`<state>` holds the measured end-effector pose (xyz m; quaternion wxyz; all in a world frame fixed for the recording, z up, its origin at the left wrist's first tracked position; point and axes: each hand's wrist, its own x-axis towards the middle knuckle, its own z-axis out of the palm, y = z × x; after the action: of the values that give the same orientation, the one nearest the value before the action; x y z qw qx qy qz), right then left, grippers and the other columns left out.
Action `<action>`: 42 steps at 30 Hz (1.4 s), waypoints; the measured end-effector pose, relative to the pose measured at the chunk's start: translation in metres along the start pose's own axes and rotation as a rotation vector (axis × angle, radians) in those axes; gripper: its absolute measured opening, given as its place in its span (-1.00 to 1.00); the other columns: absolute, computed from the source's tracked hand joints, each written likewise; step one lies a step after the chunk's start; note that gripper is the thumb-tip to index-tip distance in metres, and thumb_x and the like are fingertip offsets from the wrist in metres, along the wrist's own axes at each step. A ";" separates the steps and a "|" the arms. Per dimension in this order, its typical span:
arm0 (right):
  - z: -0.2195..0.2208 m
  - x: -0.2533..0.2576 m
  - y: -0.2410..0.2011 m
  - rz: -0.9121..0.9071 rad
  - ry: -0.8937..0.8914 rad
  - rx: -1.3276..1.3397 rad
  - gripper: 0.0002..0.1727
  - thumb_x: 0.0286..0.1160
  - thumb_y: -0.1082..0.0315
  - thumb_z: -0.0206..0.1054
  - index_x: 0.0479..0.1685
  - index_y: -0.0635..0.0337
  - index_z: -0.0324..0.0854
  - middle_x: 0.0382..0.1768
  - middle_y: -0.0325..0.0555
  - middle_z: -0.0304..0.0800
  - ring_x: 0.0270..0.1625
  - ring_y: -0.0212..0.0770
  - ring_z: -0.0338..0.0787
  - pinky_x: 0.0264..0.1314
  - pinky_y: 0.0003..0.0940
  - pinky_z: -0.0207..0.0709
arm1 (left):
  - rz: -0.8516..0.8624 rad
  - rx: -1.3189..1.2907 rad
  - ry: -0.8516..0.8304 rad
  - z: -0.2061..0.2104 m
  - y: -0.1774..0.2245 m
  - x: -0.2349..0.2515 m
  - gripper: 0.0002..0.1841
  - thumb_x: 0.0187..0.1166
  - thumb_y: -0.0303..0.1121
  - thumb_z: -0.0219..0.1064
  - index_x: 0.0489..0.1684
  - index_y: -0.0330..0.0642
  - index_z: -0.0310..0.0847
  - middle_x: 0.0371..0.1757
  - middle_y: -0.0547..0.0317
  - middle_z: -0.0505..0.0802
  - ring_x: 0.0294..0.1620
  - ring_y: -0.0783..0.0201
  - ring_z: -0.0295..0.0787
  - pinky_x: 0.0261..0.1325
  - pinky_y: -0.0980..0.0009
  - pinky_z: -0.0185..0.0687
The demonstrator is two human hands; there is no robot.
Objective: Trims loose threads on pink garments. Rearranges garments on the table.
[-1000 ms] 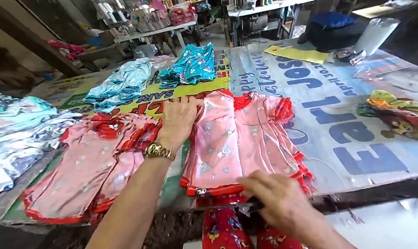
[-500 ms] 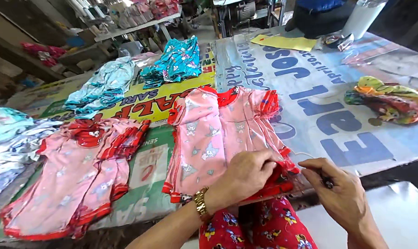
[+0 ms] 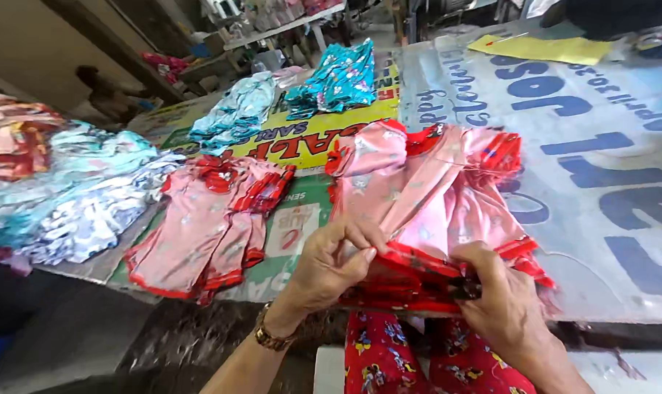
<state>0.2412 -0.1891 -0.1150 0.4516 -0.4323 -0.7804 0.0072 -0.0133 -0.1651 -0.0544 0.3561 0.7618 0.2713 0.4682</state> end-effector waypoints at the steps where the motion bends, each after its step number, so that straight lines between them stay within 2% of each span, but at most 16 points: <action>1: -0.001 -0.003 0.002 -0.066 -0.073 -0.034 -0.83 0.42 0.37 0.28 -0.07 0.17 0.62 -0.30 -0.02 0.81 -0.55 -0.13 0.72 -0.66 -0.29 0.47 | -0.014 0.134 -0.076 -0.008 -0.004 -0.014 -0.98 0.64 -0.44 0.29 -0.19 -0.15 0.58 -0.05 0.20 0.85 0.16 0.35 0.79 0.32 0.36 0.69; 4: -0.003 -0.012 0.005 -0.149 -0.286 -0.106 -0.80 0.43 0.37 0.23 -0.09 0.12 0.73 -0.20 0.02 0.81 -0.54 -0.04 0.75 -0.71 -0.19 0.48 | -0.038 0.575 -0.177 -0.005 -0.016 -0.048 -0.90 0.64 -0.40 0.27 -0.21 -0.14 0.70 -0.05 0.18 0.90 0.22 0.30 0.77 0.48 0.20 0.50; 6: -0.010 -0.011 0.006 -0.105 -0.310 -0.029 -0.76 0.57 0.22 0.22 0.00 0.08 0.74 -0.07 0.01 0.82 -0.42 -0.09 0.80 -0.63 -0.24 0.55 | -0.013 0.681 -0.106 0.008 -0.018 -0.061 -0.87 0.69 -0.28 0.27 -0.11 -0.08 0.70 -0.01 0.20 0.90 0.27 0.30 0.77 0.58 0.09 0.37; 8: -0.013 -0.006 0.004 -0.019 -0.250 0.162 -0.70 0.74 0.06 0.21 0.03 0.05 0.71 -0.06 -0.08 0.79 -0.29 -0.33 0.74 -0.43 -0.50 0.53 | -0.031 0.738 0.002 0.022 -0.011 -0.067 -0.70 0.74 -0.05 0.24 0.03 -0.07 0.71 0.02 0.21 0.90 0.26 0.34 0.77 0.65 0.03 0.25; 10: -0.011 0.002 -0.003 0.057 -0.215 0.457 -0.64 0.82 0.01 0.13 0.02 0.08 0.68 -0.11 -0.25 0.74 -0.13 -0.63 0.67 -0.13 -0.80 0.52 | -0.074 0.825 0.114 0.039 -0.007 -0.066 -0.51 0.72 0.17 0.17 0.12 -0.06 0.73 -0.08 0.24 0.91 0.10 0.35 0.80 0.61 -0.05 0.24; 11: -0.008 0.006 -0.009 0.089 -0.213 0.593 -0.63 0.85 0.02 0.10 0.01 0.10 0.68 -0.13 -0.30 0.74 -0.12 -0.68 0.67 -0.09 -0.81 0.53 | -0.096 0.878 0.155 0.048 -0.006 -0.064 -0.47 0.70 0.23 0.15 0.13 -0.03 0.76 -0.17 0.24 0.90 0.00 0.31 0.80 0.56 -0.10 0.25; 13: 0.005 0.011 -0.020 0.156 -0.236 0.742 -0.64 0.86 0.08 0.07 -0.03 0.12 0.68 -0.22 -0.38 0.74 -0.24 -0.72 0.65 -0.21 -0.82 0.53 | -0.122 0.983 0.195 0.062 -0.009 -0.061 -0.60 0.70 0.12 0.22 0.06 0.08 0.83 -0.31 0.24 0.82 -0.13 0.23 0.76 0.43 -0.20 0.27; 15: 0.020 0.011 -0.023 0.218 -0.290 0.725 -0.73 0.81 0.19 0.12 -0.07 0.14 0.67 -0.30 -0.39 0.73 -0.34 -0.71 0.62 -0.31 -0.81 0.52 | -0.136 1.008 0.225 0.070 -0.014 -0.062 -0.79 0.69 -0.11 0.29 -0.13 0.14 0.86 -0.34 0.26 0.80 -0.10 0.21 0.79 0.42 -0.24 0.31; 19: 0.027 0.007 -0.019 0.228 -0.365 0.646 -0.79 0.73 0.24 0.19 -0.11 0.12 0.70 -0.27 -0.40 0.74 -0.25 -0.71 0.67 -0.19 -0.83 0.55 | -0.099 0.816 0.293 0.070 -0.019 -0.074 -0.89 0.65 -0.22 0.37 -0.24 0.09 0.81 -0.23 0.32 0.86 0.10 0.31 0.79 0.54 -0.16 0.24; 26: 0.030 0.005 -0.015 0.080 -0.397 0.606 -0.80 0.63 0.20 0.37 -0.02 0.10 0.76 -0.15 -0.26 0.75 -0.14 -0.61 0.70 -0.10 -0.78 0.59 | -0.092 0.712 0.392 0.072 -0.014 -0.079 -0.86 0.71 -0.22 0.32 -0.20 0.03 0.76 -0.17 0.30 0.87 0.19 0.32 0.78 0.60 -0.13 0.27; 29: 0.034 0.003 -0.019 0.055 -0.355 0.544 -0.82 0.67 0.20 0.31 -0.09 0.05 0.78 -0.19 -0.25 0.74 -0.16 -0.59 0.68 -0.15 -0.76 0.54 | 0.001 0.814 0.416 0.080 -0.013 -0.078 -0.92 0.68 -0.25 0.32 -0.18 0.11 0.72 -0.09 0.32 0.79 0.19 0.34 0.70 0.64 -0.10 0.17; 32: 0.034 0.002 -0.018 0.093 -0.336 0.625 -0.80 0.68 0.29 0.25 -0.15 0.15 0.78 -0.22 -0.26 0.80 -0.15 -0.63 0.70 -0.09 -0.79 0.55 | 0.033 0.725 0.393 0.082 -0.021 -0.075 -0.86 0.75 -0.21 0.26 -0.15 0.00 0.66 -0.04 0.27 0.84 0.17 0.41 0.75 0.68 0.09 0.26; 35: 0.029 0.004 -0.017 0.223 -0.357 0.735 -0.80 0.72 0.26 0.26 -0.15 0.13 0.76 -0.33 -0.42 0.79 -0.43 -0.74 0.62 -0.40 -0.86 0.51 | -0.046 0.666 0.374 0.079 -0.027 -0.073 -0.71 0.73 -0.04 0.26 -0.07 -0.08 0.65 -0.09 0.24 0.90 0.06 0.47 0.79 0.65 0.11 0.20; 37: 0.028 0.005 -0.016 0.263 -0.351 0.804 -0.83 0.70 0.26 0.29 -0.16 0.11 0.73 -0.35 -0.44 0.76 -0.49 -0.73 0.60 -0.49 -0.85 0.49 | -0.083 0.688 0.372 0.080 -0.027 -0.071 -0.69 0.69 -0.01 0.30 -0.08 -0.07 0.68 -0.14 0.26 0.90 -0.02 0.48 0.79 0.62 0.06 0.17; 40: 0.031 0.005 -0.011 0.169 -0.339 0.830 -0.82 0.69 0.24 0.33 -0.18 0.13 0.73 -0.19 -0.34 0.74 -0.14 -0.64 0.68 -0.11 -0.80 0.56 | -0.112 0.727 0.338 0.079 -0.025 -0.069 -0.79 0.69 -0.14 0.32 -0.11 -0.04 0.76 -0.22 0.28 0.90 -0.11 0.44 0.79 0.54 -0.03 0.16; 42: 0.032 0.002 -0.011 0.109 -0.336 0.818 -0.82 0.70 0.23 0.32 -0.18 0.12 0.71 -0.17 -0.29 0.68 -0.04 -0.60 0.66 0.01 -0.79 0.53 | -0.095 0.748 0.305 0.078 -0.023 -0.069 -0.87 0.69 -0.23 0.30 -0.13 0.02 0.76 -0.26 0.29 0.85 -0.14 0.42 0.75 0.50 -0.06 0.18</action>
<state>0.2112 -0.1824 -0.1282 0.4514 -0.2513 -0.7520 0.4093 0.0270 -0.2256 -0.1332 0.0314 0.7473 0.5074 0.4279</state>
